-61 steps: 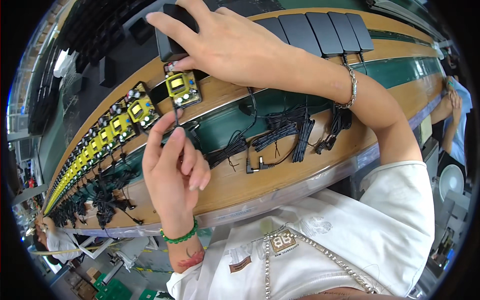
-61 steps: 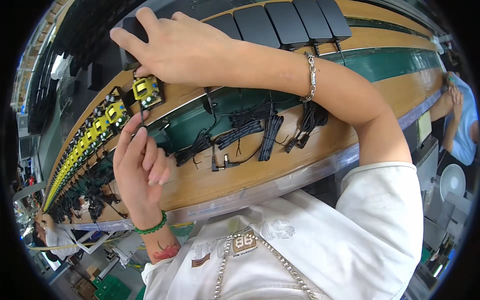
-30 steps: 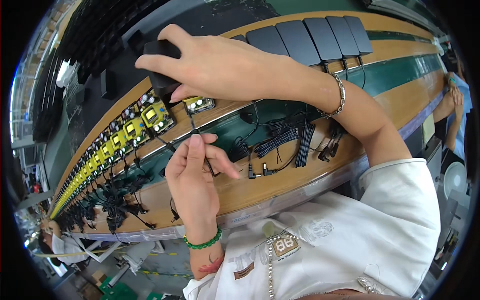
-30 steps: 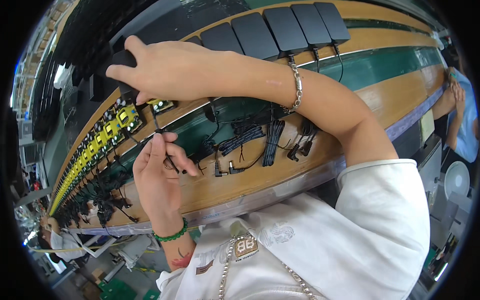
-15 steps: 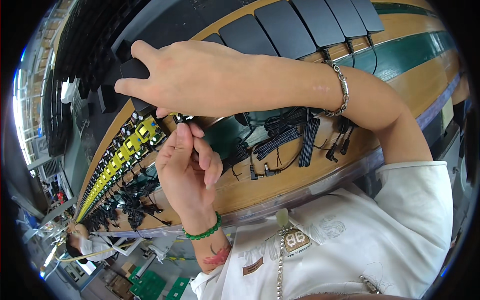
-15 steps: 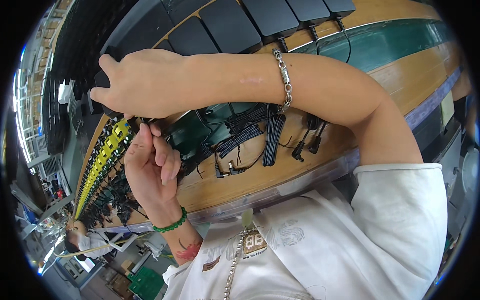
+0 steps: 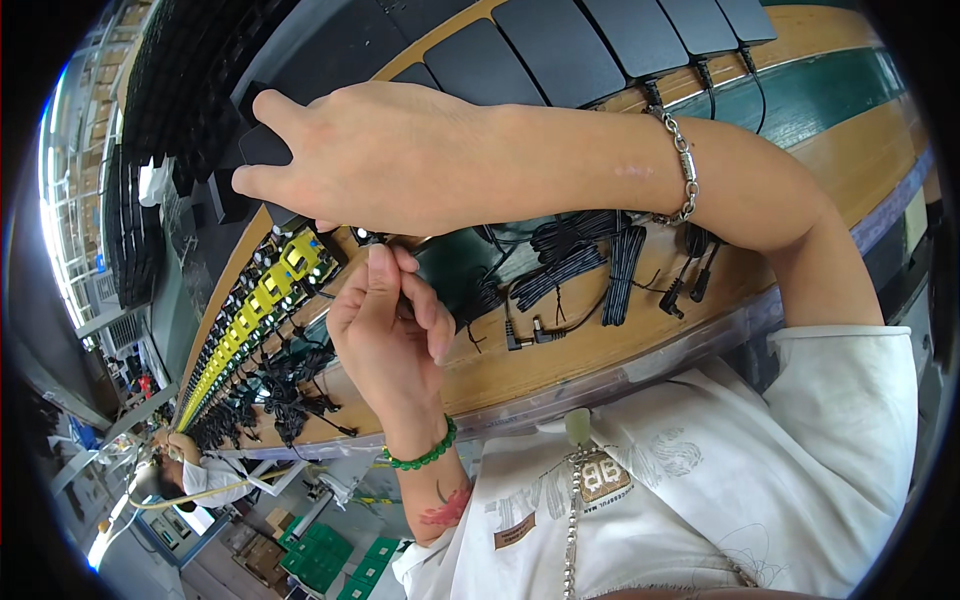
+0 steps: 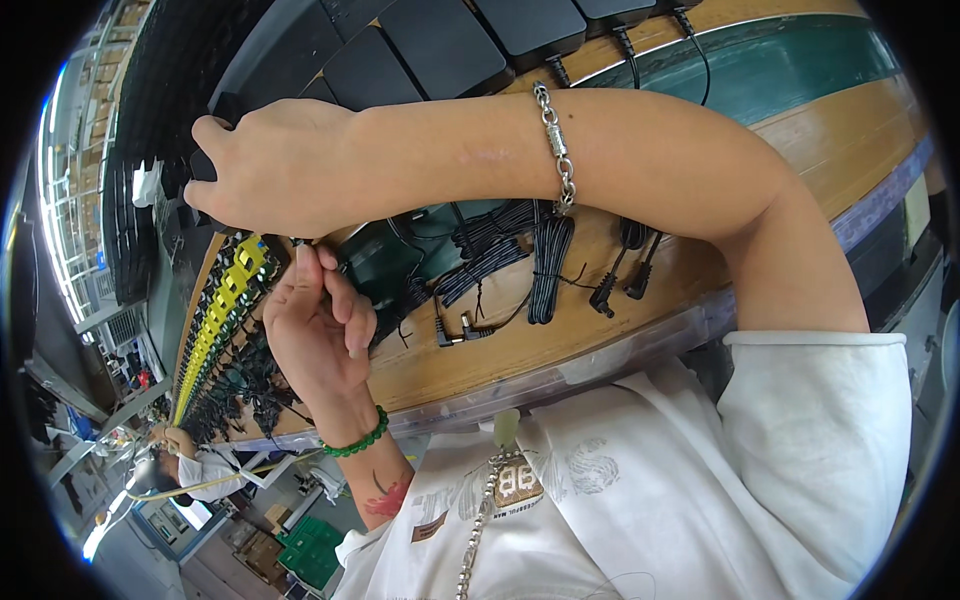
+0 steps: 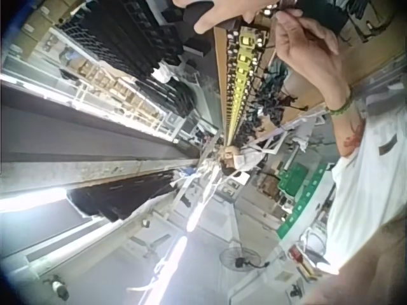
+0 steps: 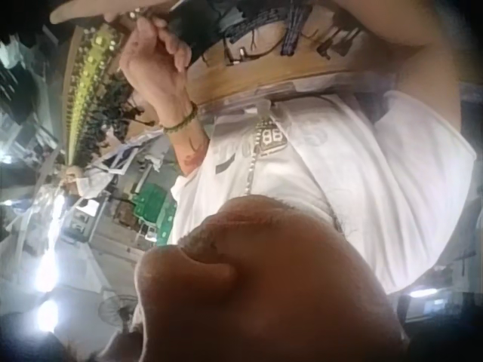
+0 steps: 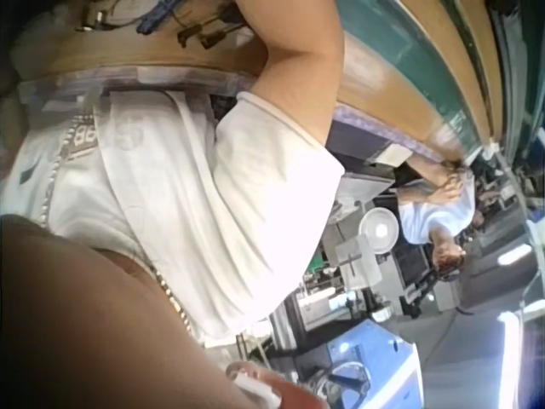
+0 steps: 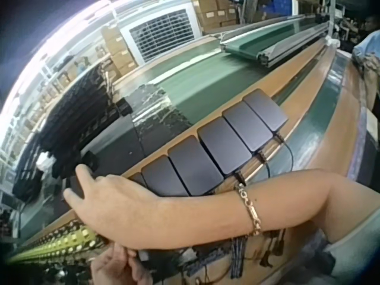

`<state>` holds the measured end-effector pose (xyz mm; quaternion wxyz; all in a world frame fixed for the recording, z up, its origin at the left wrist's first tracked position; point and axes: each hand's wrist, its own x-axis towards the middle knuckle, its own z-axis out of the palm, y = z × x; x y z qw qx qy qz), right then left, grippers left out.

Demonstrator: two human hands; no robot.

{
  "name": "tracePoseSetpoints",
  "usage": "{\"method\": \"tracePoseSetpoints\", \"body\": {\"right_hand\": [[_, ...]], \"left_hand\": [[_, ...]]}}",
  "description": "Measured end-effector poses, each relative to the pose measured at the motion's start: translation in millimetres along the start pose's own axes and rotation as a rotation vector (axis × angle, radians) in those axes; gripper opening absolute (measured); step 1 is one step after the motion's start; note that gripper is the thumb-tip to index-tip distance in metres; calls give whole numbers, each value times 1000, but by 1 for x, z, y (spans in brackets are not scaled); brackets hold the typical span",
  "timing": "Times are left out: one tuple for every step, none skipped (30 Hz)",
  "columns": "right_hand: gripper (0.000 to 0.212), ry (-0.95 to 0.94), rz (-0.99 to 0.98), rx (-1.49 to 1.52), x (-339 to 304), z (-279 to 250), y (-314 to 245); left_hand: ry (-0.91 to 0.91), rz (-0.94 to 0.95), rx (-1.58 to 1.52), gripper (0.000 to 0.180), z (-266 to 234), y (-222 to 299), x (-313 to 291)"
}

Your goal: Assembling electronic components by attaching housings and cables to circuit boards on a production line.

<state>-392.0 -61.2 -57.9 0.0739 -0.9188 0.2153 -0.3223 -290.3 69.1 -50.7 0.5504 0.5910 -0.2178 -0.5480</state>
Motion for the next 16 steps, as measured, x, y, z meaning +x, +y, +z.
{"method": "tracePoseSetpoints", "body": {"right_hand": [[50,-4,-5,-11,0,-1,0],[50,-8,-10,-22,-1,-1,1],[50,-8,-13,-15,-1,-2,0],[51,-10,-10,-23,-2,-3,0],[52,-12,-7,-30,-2,-4,1],[53,-15,-5,-38,-2,-5,1],[54,-18,-3,-45,-3,-6,1],[54,-20,-7,-40,-2,-7,1],[56,-25,0,-47,-2,-8,0],[57,-31,7,-54,-2,-8,-1],[58,-37,13,-60,-1,-8,-1],[60,-45,19,-66,-1,-7,-2],[60,-50,11,-57,-1,-6,-2],[60,-38,9,-70,-1,-4,-2],[61,-26,6,-82,-1,-2,-1],[62,-14,3,-94,-1,0,0]], "left_hand": [[14,-14,11,29,1,1,0],[28,-28,21,29,3,1,1],[35,-28,23,29,4,1,0],[47,-35,49,29,4,2,0],[59,-42,75,29,5,3,-1],[71,-49,100,30,6,5,-1],[84,-56,126,30,8,6,-1],[90,-57,124,30,8,8,-1],[95,-66,157,30,9,10,-1],[100,-76,189,30,10,12,-1],[106,-86,221,30,11,14,-1],[112,-97,252,31,11,16,-1],[124,-100,247,31,10,17,-1],[112,-133,234,31,9,18,-2],[101,-166,220,31,7,19,-2],[90,-199,206,31,4,20,-2]]}}
